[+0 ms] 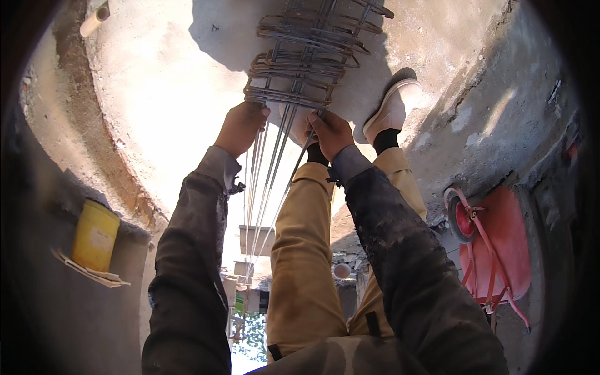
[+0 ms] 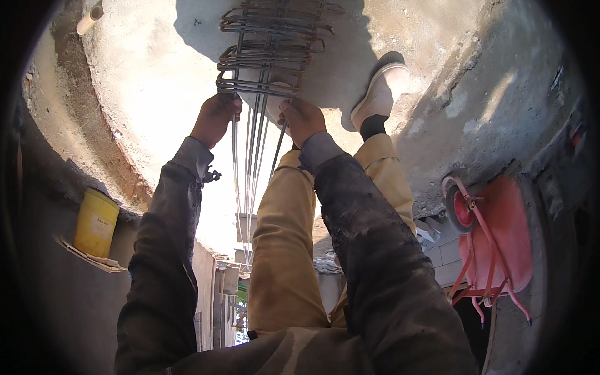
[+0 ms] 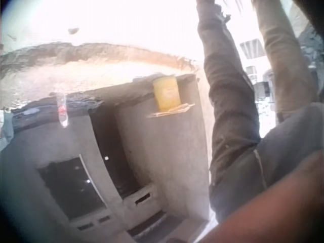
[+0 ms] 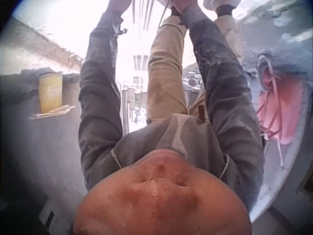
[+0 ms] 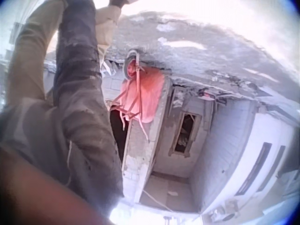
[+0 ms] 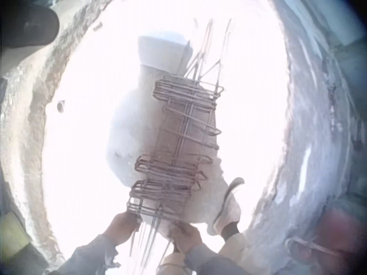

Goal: The person slides metal rings along a bundle of long rebar rods and uses wire to tie the rings in place at intervals.

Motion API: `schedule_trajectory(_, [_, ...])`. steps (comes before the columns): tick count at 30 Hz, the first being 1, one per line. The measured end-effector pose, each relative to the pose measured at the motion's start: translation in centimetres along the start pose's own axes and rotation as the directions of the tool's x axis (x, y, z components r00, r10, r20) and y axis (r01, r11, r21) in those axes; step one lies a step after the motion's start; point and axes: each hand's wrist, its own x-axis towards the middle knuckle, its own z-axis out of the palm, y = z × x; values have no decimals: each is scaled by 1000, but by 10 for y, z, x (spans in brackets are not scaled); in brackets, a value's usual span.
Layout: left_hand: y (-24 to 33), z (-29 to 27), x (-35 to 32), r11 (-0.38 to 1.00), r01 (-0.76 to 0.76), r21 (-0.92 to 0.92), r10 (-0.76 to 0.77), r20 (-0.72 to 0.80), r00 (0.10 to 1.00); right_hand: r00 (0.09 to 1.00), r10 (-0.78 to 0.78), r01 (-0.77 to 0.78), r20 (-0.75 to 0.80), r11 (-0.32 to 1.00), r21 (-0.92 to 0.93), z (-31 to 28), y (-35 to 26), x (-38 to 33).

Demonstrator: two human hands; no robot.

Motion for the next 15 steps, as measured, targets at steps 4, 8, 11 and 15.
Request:
schedule_trajectory(4, [-16,1,2,864,-191,466,326,-228,918,1000,-26,24,-17,994,-103,-5,6,3])
schedule_trajectory(8, [-8,15,-4,719,-235,654,510,-267,818,1000,-16,15,-24,999,-42,-6,2,2])
schedule_trajectory(11, [-4,14,-14,671,-220,709,525,-244,815,1000,6,-7,-13,996,-85,-10,3,-1])
schedule_trajectory(15, [-10,7,1,746,-153,649,439,-304,845,999,-48,47,-16,998,-45,-4,8,3])
